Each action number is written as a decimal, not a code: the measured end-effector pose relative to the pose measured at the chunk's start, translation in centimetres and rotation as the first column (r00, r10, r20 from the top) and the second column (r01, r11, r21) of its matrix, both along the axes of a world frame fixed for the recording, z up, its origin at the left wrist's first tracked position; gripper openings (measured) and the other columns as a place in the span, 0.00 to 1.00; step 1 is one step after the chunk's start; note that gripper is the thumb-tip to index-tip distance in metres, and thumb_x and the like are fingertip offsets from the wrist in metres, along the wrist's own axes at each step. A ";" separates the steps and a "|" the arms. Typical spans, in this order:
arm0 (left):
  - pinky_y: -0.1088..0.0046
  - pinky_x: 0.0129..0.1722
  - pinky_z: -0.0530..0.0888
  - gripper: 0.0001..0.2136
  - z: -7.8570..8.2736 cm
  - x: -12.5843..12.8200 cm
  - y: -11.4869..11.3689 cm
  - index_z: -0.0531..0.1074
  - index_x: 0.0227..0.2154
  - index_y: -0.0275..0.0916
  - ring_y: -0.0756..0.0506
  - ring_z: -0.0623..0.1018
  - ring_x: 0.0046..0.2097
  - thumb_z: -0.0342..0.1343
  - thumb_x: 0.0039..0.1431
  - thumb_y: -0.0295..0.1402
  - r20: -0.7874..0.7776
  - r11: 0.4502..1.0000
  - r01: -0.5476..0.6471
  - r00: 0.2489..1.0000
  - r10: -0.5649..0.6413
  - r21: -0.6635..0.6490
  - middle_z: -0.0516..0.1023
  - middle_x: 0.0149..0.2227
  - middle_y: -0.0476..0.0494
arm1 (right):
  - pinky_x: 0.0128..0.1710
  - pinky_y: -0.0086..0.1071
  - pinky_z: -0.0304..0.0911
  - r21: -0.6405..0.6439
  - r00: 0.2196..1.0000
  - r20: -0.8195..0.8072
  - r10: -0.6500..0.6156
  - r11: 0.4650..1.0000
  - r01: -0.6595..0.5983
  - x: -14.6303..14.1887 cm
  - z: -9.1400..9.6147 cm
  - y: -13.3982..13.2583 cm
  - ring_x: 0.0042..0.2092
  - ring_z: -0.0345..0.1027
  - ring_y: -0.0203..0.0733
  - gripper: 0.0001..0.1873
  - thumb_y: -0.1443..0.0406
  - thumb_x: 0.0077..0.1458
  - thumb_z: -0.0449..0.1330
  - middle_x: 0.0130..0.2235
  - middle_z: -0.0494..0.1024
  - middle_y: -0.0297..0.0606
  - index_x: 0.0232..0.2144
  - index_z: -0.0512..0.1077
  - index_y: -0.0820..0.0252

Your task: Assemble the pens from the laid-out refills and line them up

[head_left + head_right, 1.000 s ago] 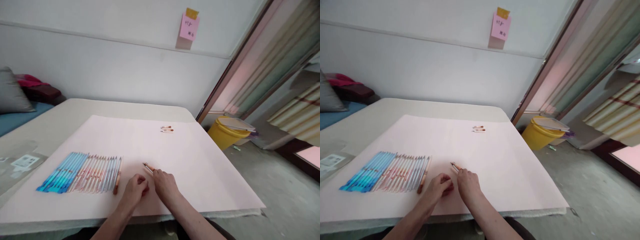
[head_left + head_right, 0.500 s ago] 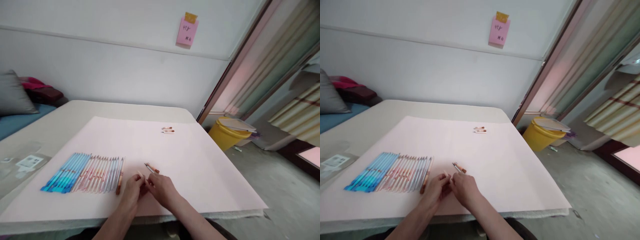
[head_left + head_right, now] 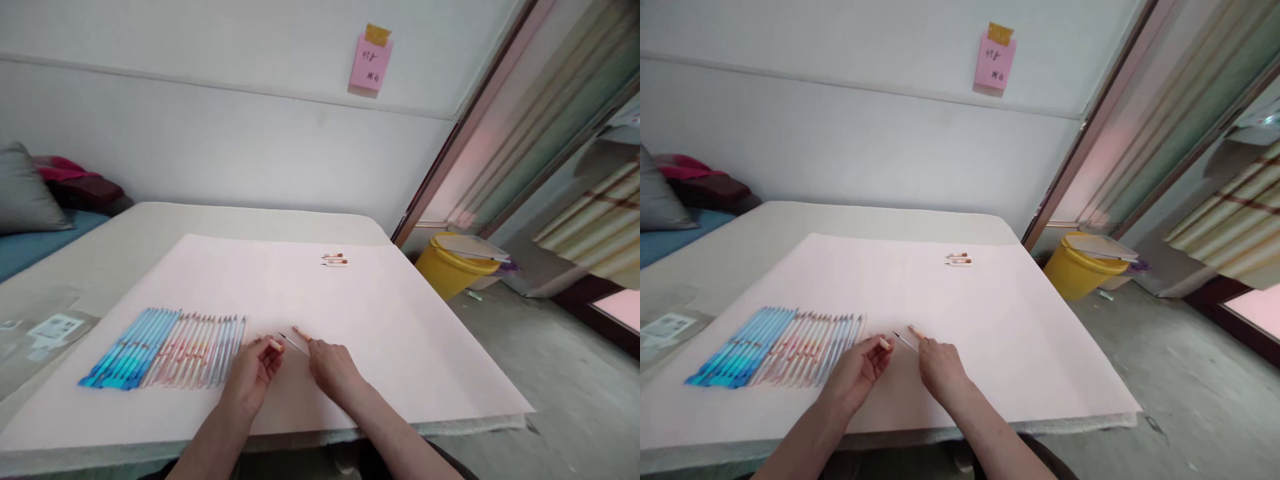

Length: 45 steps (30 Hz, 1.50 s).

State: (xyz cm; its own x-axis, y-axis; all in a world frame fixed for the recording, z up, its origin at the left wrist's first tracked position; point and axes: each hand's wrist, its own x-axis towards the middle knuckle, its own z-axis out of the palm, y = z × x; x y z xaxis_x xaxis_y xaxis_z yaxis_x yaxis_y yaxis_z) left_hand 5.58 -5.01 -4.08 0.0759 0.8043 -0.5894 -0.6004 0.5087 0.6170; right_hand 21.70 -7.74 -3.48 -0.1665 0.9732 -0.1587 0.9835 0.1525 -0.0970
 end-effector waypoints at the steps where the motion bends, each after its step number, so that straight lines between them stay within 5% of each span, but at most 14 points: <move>1: 0.78 0.26 0.73 0.02 0.1 -0.2 0.2 0.70 0.25 0.31 0.50 0.76 0.29 0.54 0.51 0.22 -0.001 1.000 -0.031 1.000 0.031 -0.005 0.76 0.29 0.38 | 0.29 0.31 0.58 0.015 0.999 -0.043 0.015 1.000 -0.014 0.0 0.4 -0.1 0.32 0.72 0.43 0.11 0.71 0.55 0.48 0.34 0.77 0.43 0.37 0.69 0.62; 5: 0.79 0.27 0.74 0.04 0.2 -1.0 1.1 0.70 0.23 0.31 0.51 0.76 0.29 0.54 0.50 0.20 0.007 0.986 -0.167 0.986 0.167 0.022 0.75 0.28 0.40 | 0.26 0.26 0.53 0.098 0.954 -0.284 0.097 0.993 -0.072 0.3 1.6 -0.8 0.28 0.69 0.36 0.07 0.68 0.56 0.49 0.30 0.76 0.36 0.31 0.67 0.59; 9: 0.79 0.27 0.73 0.04 0.2 -1.5 1.5 0.70 0.22 0.30 0.50 0.76 0.30 0.54 0.50 0.21 0.019 0.970 -0.232 0.973 0.231 0.078 0.75 0.29 0.39 | 0.26 0.26 0.50 0.167 0.929 -0.340 0.149 0.981 -0.096 0.4 1.3 -1.1 0.28 0.66 0.35 0.06 0.69 0.53 0.50 0.27 0.75 0.33 0.29 0.66 0.57; 18: 0.78 0.28 0.73 0.02 0.9 -1.0 1.2 0.69 0.24 0.32 0.50 0.76 0.31 0.55 0.50 0.23 -0.036 0.978 -0.172 0.984 0.177 0.122 0.75 0.29 0.39 | 0.25 0.26 0.48 0.201 0.910 -0.389 0.146 0.977 -0.071 0.5 1.3 -1.1 0.26 0.63 0.35 0.05 0.70 0.52 0.51 0.25 0.72 0.33 0.27 0.64 0.58; 30: 0.77 0.29 0.73 0.04 0.8 -0.7 0.9 0.68 0.25 0.34 0.49 0.77 0.32 0.57 0.51 0.27 -0.092 0.974 -0.121 0.986 0.140 0.191 0.76 0.29 0.40 | 0.32 0.25 0.55 0.265 0.759 -0.610 0.227 0.961 -0.075 0.5 1.5 -1.3 0.31 0.64 0.34 0.08 0.71 0.57 0.49 0.28 0.69 0.33 0.27 0.64 0.58; 37: 0.76 0.32 0.72 0.07 0.9 0.7 -0.6 0.68 0.26 0.35 0.51 0.75 0.31 0.59 0.50 0.32 -0.124 0.977 0.024 0.992 0.003 0.210 0.76 0.29 0.42 | 0.31 0.26 0.56 0.234 0.732 -0.652 0.199 0.971 -0.055 -0.4 1.7 -1.1 0.29 0.64 0.34 0.09 0.70 0.56 0.51 0.26 0.69 0.32 0.25 0.64 0.58; 45: 0.70 0.33 0.72 0.11 0.6 1.7 -2.0 0.67 0.26 0.36 0.48 0.75 0.31 0.56 0.52 0.39 -0.093 0.947 0.161 0.986 -0.140 0.277 0.76 0.30 0.42 | 0.24 0.25 0.57 -0.002 0.603 -0.796 -0.057 0.996 0.091 -1.4 0.4 -1.0 0.23 0.64 0.32 0.07 0.70 0.53 0.53 0.23 0.70 0.29 0.25 0.59 0.57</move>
